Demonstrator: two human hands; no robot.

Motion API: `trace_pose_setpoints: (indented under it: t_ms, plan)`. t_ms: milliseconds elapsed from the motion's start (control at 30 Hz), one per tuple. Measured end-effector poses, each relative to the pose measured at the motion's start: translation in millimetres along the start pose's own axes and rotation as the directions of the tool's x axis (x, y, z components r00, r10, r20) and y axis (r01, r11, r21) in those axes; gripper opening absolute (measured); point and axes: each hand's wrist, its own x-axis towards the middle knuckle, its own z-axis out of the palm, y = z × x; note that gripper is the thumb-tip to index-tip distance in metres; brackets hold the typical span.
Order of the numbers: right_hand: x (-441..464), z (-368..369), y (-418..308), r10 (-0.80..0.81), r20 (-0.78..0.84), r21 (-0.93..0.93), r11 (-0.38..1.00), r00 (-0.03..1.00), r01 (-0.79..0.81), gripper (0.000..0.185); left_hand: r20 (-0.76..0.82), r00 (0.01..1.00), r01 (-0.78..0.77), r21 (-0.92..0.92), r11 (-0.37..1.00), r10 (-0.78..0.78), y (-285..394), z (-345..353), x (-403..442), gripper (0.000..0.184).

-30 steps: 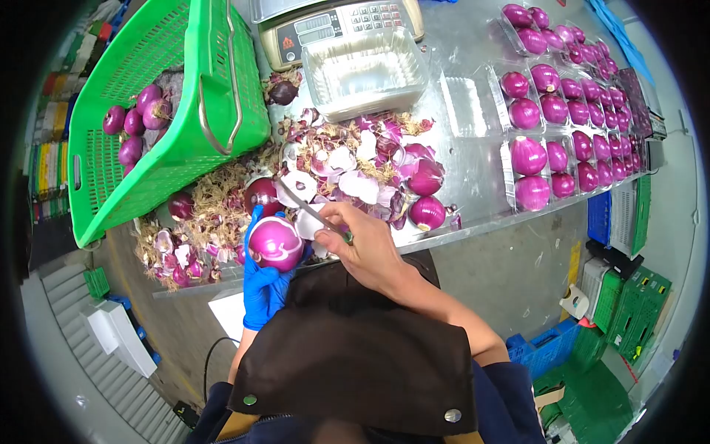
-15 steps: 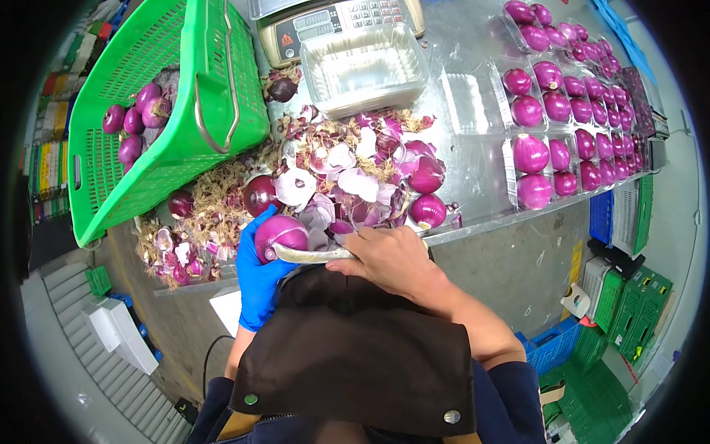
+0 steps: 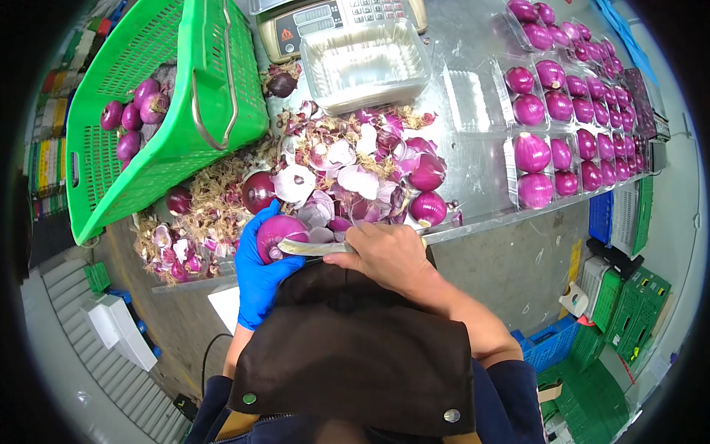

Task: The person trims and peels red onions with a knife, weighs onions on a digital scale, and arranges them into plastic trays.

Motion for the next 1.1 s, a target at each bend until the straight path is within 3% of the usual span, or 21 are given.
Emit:
trace_pose_setpoints:
  t_ms: [167,300,500,600,633,700,800,900,1100]
  plan:
    - [-12,17,-6,0.195,0.042,0.241,0.95,0.98,-0.199,0.049,0.016,1.0,0.025,-0.09,0.996,-0.024,-4,1,-3,0.089]
    - [-22,23,-8,0.3,0.244,0.413,0.828,0.922,-0.378,0.049,0.027,0.997,0.069,-0.09,0.994,-0.067,-15,-2,-11,0.092]
    - [-25,29,-8,0.276,0.409,0.425,0.786,0.87,-0.449,0.054,0.022,0.998,0.061,-0.073,0.995,-0.059,-41,-12,-21,0.093]
    - [-33,49,12,0.354,0.333,0.703,0.524,0.874,-0.48,0.052,0.085,0.996,-0.026,0.016,1.0,0.024,-49,-18,-34,0.092]
    - [-30,39,19,0.512,0.531,0.624,0.304,0.676,-0.72,0.049,0.117,0.991,-0.064,0.048,0.997,0.058,-51,-20,-37,0.092]
    - [-25,35,7,0.371,0.488,0.559,0.562,0.79,-0.61,0.05,0.099,0.995,-0.031,-0.009,0.999,0.032,-54,-26,-40,0.091]
    - [-16,30,-2,0.274,0.388,0.491,0.747,0.88,-0.448,0.043,0.033,0.999,0.041,-0.177,0.983,-0.035,-44,-23,-28,0.092]
    - [-1,23,-9,0.197,0.21,0.546,0.788,0.958,-0.282,0.036,-0.015,1.0,0.008,-0.254,0.967,-0.012,-29,-12,-22,0.091]
    - [28,23,-26,0.101,-0.006,0.573,0.816,0.995,-0.08,0.048,0.051,0.998,0.054,-0.171,0.984,-0.046,-22,-9,-22,0.092]
